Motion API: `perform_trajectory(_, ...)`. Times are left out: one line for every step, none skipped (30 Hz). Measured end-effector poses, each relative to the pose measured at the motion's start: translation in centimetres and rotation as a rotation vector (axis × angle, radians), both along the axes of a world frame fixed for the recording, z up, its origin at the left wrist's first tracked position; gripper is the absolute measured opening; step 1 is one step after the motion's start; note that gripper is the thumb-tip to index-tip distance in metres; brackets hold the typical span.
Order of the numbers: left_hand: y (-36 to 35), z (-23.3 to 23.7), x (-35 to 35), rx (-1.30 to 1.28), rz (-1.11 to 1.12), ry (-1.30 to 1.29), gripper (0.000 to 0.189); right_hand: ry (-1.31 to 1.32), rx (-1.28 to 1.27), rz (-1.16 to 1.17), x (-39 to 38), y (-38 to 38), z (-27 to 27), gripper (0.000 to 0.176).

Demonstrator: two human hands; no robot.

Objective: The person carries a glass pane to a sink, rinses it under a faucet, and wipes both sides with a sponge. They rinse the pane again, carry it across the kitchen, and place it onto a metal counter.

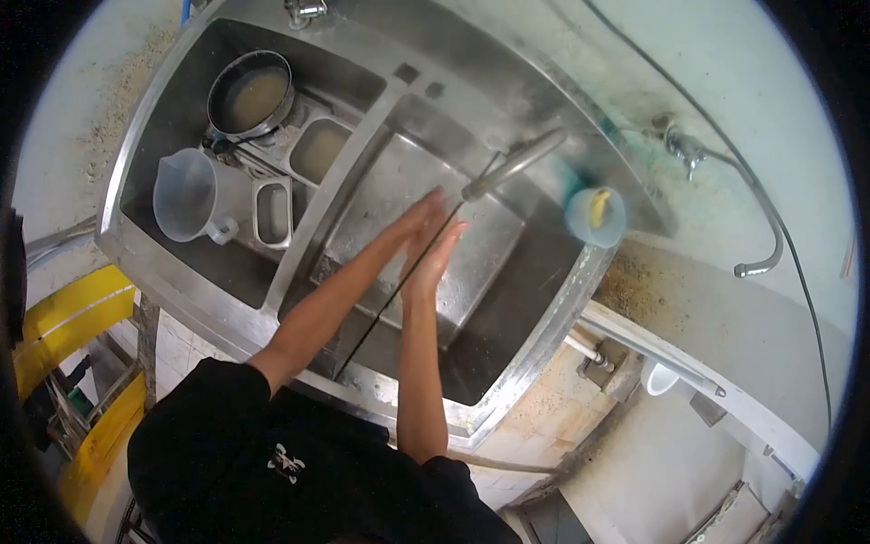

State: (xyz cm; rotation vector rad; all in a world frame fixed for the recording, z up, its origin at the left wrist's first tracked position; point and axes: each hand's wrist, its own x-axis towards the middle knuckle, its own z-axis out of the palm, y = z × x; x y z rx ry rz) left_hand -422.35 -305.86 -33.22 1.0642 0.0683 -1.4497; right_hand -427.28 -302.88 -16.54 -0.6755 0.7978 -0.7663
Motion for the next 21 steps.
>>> perform_trajectory(0.1, 0.5, 0.7, 0.002, -0.004, -0.013, 0.058, -0.013, 0.002, -0.004, 1.0, -1.3, -0.4, 0.068)
perform_trajectory(0.7, 1.5, 1.0, -0.017, -0.016, -0.017, 0.057, -0.002, 0.08, -0.055, 1.5, -2.1, -1.0, 0.066)
perform_trajectory(1.3, 2.6, 1.5, -0.035, -0.03, -0.021, 0.057, 0.008, 0.158, -0.106, 1.9, -2.5, -1.6, 0.064)
perform_trajectory(1.9, 4.4, 1.8, -0.053, -0.046, -0.02, 0.056, 0.006, 0.171, -0.118, 2.2, -2.5, -1.8, 0.064)
perform_trajectory(2.2, 6.4, 2.4, -0.077, -0.061, -0.024, 0.056, 0.074, 0.1, -0.11, 2.7, -2.6, -1.7, 0.062)
perform_trajectory(2.0, 8.6, 3.3, -0.11, -0.073, -0.032, 0.056, 0.136, 0.021, -0.099, 3.2, -2.8, -1.4, 0.059)
perform_trajectory(1.7, 10.6, 3.9, -0.145, -0.086, -0.039, 0.055, 0.083, -0.071, -0.125, 3.7, -2.7, -0.7, 0.055)
perform_trajectory(1.7, 13.1, 4.6, -0.149, -0.096, -0.047, 0.055, 0.075, -0.075, -0.135, 4.1, -3.2, -1.8, 0.055)
perform_trajectory(2.2, 15.6, 5.1, -0.144, -0.069, -0.024, 0.056, 0.056, -0.007, -0.222, 4.4, -3.8, -4.0, 0.052)
perform_trajectory(2.8, 16.8, 5.2, -0.136, -0.048, -0.001, 0.056, 0.035, 0.065, -0.314, 4.4, -3.8, -5.4, 0.05)
perform_trajectory(2.8, 16.8, 4.8, -0.13, -0.074, -0.012, 0.056, 0.234, 0.061, -0.217, 4.9, -3.7, -2.5, 0.051)
perform_trajectory(2.3, 16.9, 4.5, -0.184, -0.004, -0.101, 0.057, 0.215, 0.068, -0.241, 5.5, -3.7, -0.4, 0.051)
perform_trajectory(2.2, 17.6, 4.6, -0.239, 0.065, -0.185, 0.058, -0.09, 0.006, -0.327, 5.8, -3.6, 1.2, 0.051)
perform_trajectory(2.6, 18.1, 4.8, -0.234, 0.038, -0.192, 0.058, -0.389, -0.062, -0.412, 5.6, -3.4, 1.9, 0.051)
perform_trajectory(2.9, 18.7, 4.9, -0.2, -0.013, -0.153, 0.058, -0.258, 0.149, -0.476, 5.7, -4.1, 0.8, 0.046)
perform_trajectory(3.2, 19.4, 4.6, -0.165, -0.069, -0.109, 0.058, -0.258, 0.15, -0.508, 5.2, -4.0, 0.1, 0.046)
perform_trajectory(2.8, 18.0, 4.4, -0.114, -0.012, -0.116, 0.06, 0.058, 0.17, -0.366, 4.9, -4.0, -0.2, 0.045)
perform_trajectory(2.5, 16.6, 4.1, -0.129, -0.041, -0.127, 0.06, 0.361, 0.187, -0.218, 5.1, -4.5, -0.5, 0.044)
perform_trajectory(2.1, 16.2, 4.2, -0.2, -0.022, -0.194, 0.059, 0.353, -0.186, -0.222, 5.2, -4.0, 0.2, 0.046)
perform_trajectory(1.7, 15.6, 4.4, -0.267, 0.004, -0.258, 0.059, 0.338, -0.19, -0.241, 5.8, -4.5, 0.6, 0.046)
perform_trajectory(1.8, 14.8, 4.3, -0.26, -0.015, -0.261, 0.059, 0.271, -0.129, -0.313, 5.7, -4.3, 0.7, 0.047)
